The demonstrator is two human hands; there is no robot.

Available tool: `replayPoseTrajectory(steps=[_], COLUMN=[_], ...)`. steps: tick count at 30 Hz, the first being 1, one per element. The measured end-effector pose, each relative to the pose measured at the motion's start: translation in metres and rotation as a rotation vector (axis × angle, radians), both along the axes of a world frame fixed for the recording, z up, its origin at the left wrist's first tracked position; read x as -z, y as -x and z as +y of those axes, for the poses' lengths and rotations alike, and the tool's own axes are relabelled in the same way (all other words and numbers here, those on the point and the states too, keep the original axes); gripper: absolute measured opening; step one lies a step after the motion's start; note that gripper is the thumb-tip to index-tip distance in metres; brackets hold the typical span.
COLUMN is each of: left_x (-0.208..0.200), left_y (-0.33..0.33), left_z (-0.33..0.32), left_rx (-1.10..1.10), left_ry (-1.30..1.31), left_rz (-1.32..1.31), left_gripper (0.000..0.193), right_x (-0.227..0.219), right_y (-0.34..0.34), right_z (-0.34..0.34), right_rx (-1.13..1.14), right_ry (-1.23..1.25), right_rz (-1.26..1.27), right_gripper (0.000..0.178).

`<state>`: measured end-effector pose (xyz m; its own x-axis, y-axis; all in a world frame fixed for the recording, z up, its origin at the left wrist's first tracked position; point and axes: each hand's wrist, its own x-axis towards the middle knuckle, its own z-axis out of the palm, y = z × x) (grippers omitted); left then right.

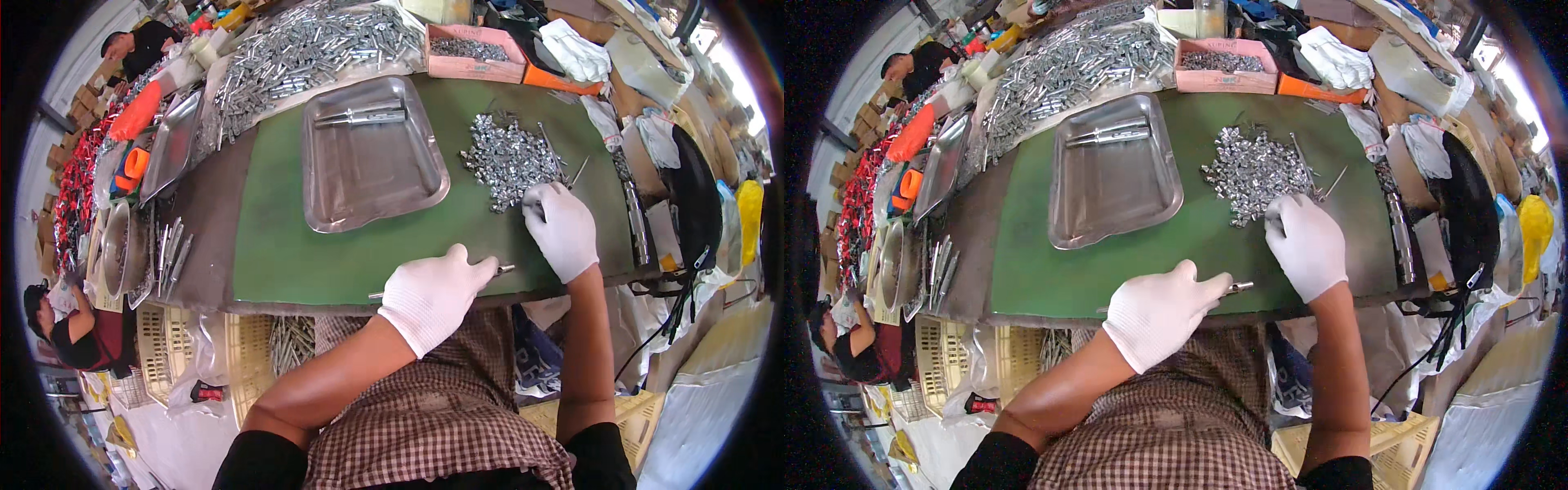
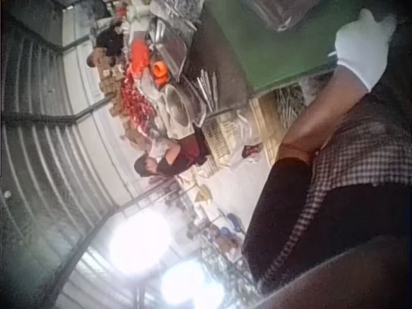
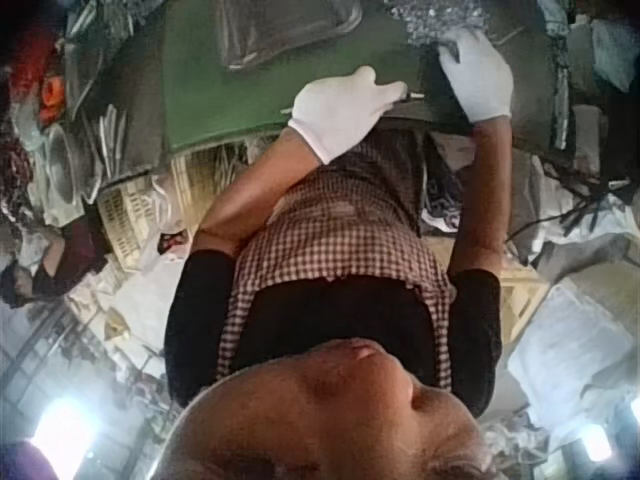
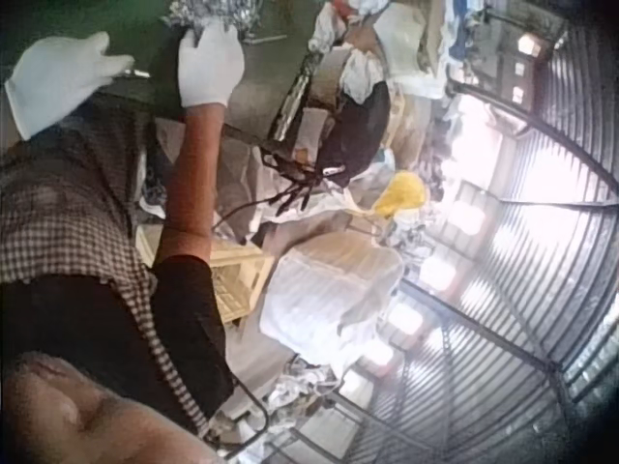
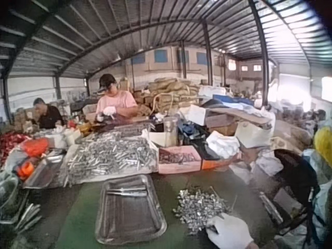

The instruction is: The person assembles hardware components by taking metal pins from a tray and attaching small metal clips onto them by hand.

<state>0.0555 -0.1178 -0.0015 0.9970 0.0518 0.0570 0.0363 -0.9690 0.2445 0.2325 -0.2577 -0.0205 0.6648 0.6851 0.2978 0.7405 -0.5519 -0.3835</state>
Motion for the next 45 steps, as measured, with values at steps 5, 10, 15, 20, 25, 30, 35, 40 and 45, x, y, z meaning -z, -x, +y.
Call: replayPoseTrajectory(steps=[5, 10, 15, 20, 25, 30, 35, 40, 45], left_x=[0.007, 0.004, 0.007, 0.006, 0.004, 0.010, 0.009, 0.003, -0.005], left_y=[0.001, -0.002, 0.000, -0.001, -0.002, 0.001, 0.001, -0.005, -0.010], left_z=[0.003, 0.003, 0.004, 0.005, 0.005, 0.003, 0.004, 0.009, 0.011], left_rx=[0.006, 0.011, 0.013, 0.009, 0.003, 0.019, 0.041, 0.092, 0.121], left_ry=[-0.009, -0.021, 0.035, 0.059, 0.059, 0.027, -0.006, -0.039, -0.002], left_rz=[-0.035, 0.001, -0.035, -0.030, -0.001, -0.074, -0.086, 0.014, 0.072], left_gripper=[0.017, 0.015, 0.015, 0.015, 0.015, 0.030, 0.038, 0.038, 0.034], right_x=[-0.015, -0.005, -0.014, -0.011, -0.009, -0.009, -0.008, -0.004, -0.018], right_y=[0.016, 0.012, 0.041, 0.071, 0.074, 0.070, 0.073, 0.068, 0.063], right_z=[-0.006, -0.013, -0.024, -0.022, -0.017, -0.018, -0.013, -0.014, -0.007], right_rx=[-0.058, -0.109, -0.109, -0.100, -0.078, -0.099, -0.052, -0.073, -0.038], right_ry=[0.244, 0.164, -0.109, -0.132, -0.093, -0.165, -0.150, -0.134, -0.630], right_rz=[-0.122, -0.063, 0.293, 0.292, 0.166, 0.356, 0.329, 0.247, 0.647], right_gripper=[0.012, 0.013, 0.009, 0.011, 0.012, 0.014, 0.016, 0.020, 0.013])
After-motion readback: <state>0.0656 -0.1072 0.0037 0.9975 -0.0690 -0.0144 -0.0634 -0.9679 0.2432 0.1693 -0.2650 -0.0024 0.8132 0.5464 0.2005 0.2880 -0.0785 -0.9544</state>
